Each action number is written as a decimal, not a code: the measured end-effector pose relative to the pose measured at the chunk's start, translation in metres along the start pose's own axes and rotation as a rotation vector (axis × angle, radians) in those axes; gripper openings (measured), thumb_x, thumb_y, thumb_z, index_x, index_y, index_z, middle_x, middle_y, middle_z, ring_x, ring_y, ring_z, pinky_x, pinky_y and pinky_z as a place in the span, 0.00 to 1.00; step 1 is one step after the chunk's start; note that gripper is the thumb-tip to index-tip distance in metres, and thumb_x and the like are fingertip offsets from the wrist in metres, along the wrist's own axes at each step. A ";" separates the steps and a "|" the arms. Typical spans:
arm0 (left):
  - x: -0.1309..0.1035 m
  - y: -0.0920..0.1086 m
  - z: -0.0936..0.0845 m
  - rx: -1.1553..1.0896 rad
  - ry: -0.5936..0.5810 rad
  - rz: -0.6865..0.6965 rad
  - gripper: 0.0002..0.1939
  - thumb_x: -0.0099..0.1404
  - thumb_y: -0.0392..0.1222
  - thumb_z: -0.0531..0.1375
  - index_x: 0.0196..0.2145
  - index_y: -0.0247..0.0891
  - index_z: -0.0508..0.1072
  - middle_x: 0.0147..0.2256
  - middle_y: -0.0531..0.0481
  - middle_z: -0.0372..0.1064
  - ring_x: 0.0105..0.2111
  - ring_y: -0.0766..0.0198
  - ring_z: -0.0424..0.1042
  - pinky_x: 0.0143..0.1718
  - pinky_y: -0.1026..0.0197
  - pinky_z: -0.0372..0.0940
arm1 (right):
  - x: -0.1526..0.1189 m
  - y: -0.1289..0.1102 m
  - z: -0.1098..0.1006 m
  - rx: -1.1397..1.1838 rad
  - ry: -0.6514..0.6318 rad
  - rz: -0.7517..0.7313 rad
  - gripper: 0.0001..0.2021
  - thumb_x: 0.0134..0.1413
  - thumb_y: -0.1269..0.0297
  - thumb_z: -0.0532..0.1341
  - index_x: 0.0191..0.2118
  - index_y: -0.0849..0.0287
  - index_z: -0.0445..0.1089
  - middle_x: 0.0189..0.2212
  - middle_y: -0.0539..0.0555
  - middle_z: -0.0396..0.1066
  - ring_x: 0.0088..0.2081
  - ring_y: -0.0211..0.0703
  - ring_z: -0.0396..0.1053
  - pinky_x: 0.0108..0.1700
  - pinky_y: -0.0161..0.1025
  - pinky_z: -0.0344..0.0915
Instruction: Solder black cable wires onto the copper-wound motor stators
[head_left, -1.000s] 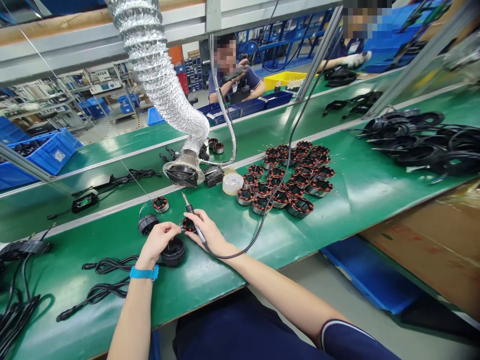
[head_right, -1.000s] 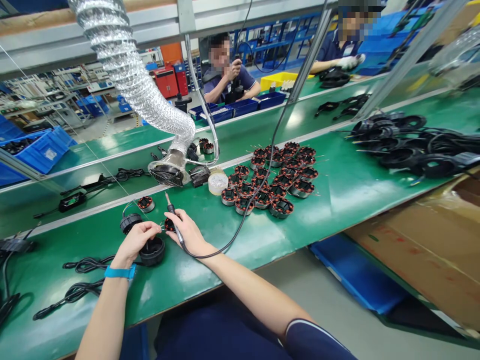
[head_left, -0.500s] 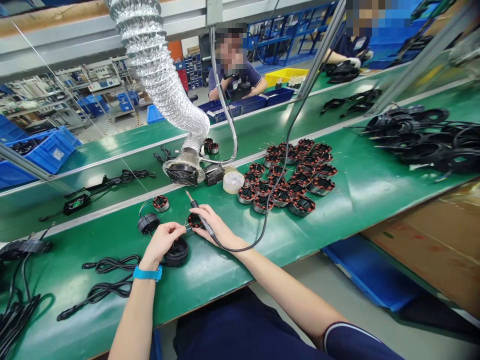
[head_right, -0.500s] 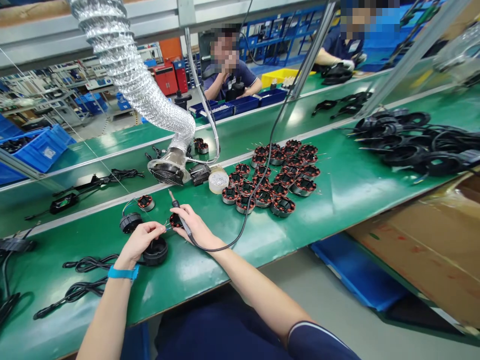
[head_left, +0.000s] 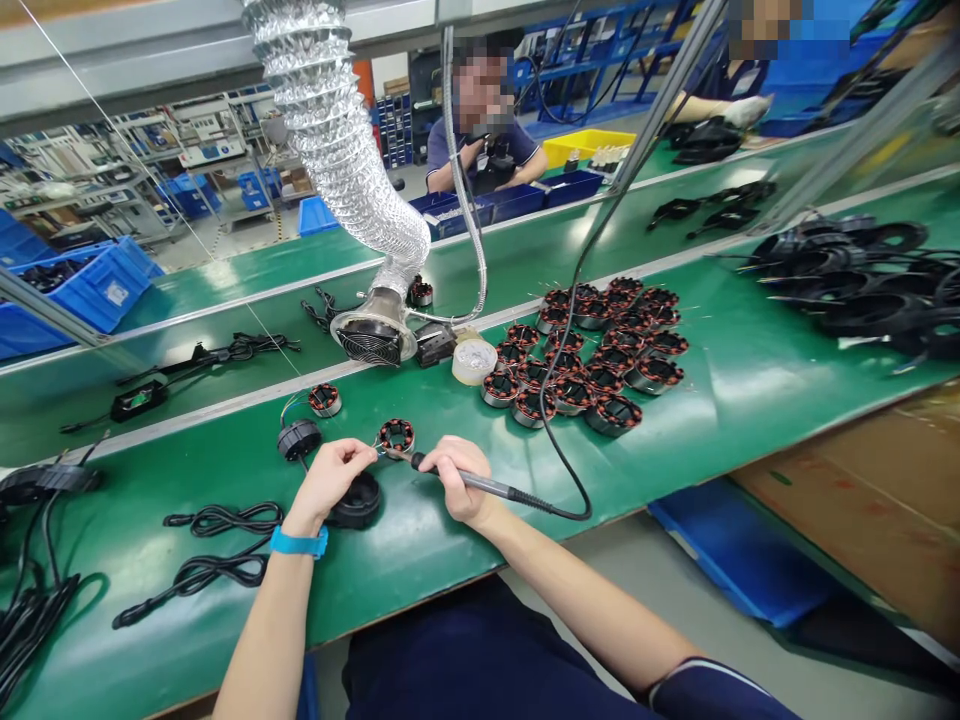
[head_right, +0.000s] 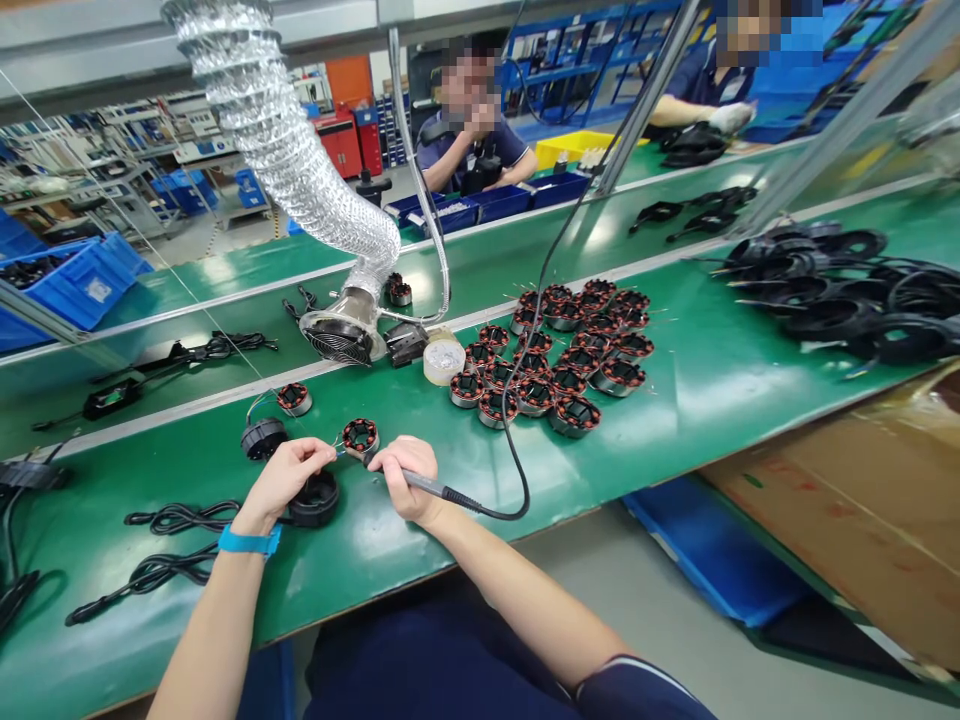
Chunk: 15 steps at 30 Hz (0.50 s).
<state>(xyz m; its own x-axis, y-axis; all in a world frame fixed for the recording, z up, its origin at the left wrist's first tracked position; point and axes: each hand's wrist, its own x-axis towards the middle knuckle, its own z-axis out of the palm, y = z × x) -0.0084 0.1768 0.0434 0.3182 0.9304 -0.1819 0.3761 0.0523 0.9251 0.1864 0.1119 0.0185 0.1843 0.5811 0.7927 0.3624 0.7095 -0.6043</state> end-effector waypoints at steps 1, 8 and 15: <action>0.000 0.000 0.000 0.001 -0.004 0.001 0.19 0.51 0.55 0.66 0.26 0.34 0.75 0.23 0.52 0.68 0.24 0.65 0.61 0.28 0.62 0.53 | 0.000 0.000 0.000 -0.004 -0.008 0.010 0.17 0.62 0.68 0.49 0.25 0.56 0.70 0.19 0.51 0.70 0.21 0.41 0.67 0.29 0.41 0.63; 0.000 -0.001 0.000 0.009 -0.013 0.014 0.19 0.52 0.56 0.65 0.26 0.34 0.75 0.23 0.51 0.68 0.25 0.65 0.61 0.28 0.62 0.53 | 0.000 0.002 0.002 0.002 -0.045 0.055 0.19 0.63 0.65 0.49 0.25 0.56 0.70 0.16 0.50 0.68 0.19 0.40 0.66 0.28 0.40 0.65; 0.000 0.001 -0.001 0.021 -0.023 0.017 0.20 0.52 0.58 0.65 0.25 0.35 0.74 0.22 0.52 0.65 0.24 0.66 0.59 0.27 0.63 0.52 | -0.001 0.002 0.003 0.015 -0.027 0.063 0.18 0.64 0.66 0.49 0.25 0.56 0.71 0.16 0.49 0.68 0.20 0.40 0.67 0.29 0.40 0.65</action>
<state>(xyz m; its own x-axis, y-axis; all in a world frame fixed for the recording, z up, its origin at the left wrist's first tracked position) -0.0093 0.1770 0.0445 0.3443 0.9225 -0.1744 0.3891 0.0289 0.9208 0.1845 0.1141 0.0161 0.1815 0.6351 0.7508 0.3372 0.6770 -0.6542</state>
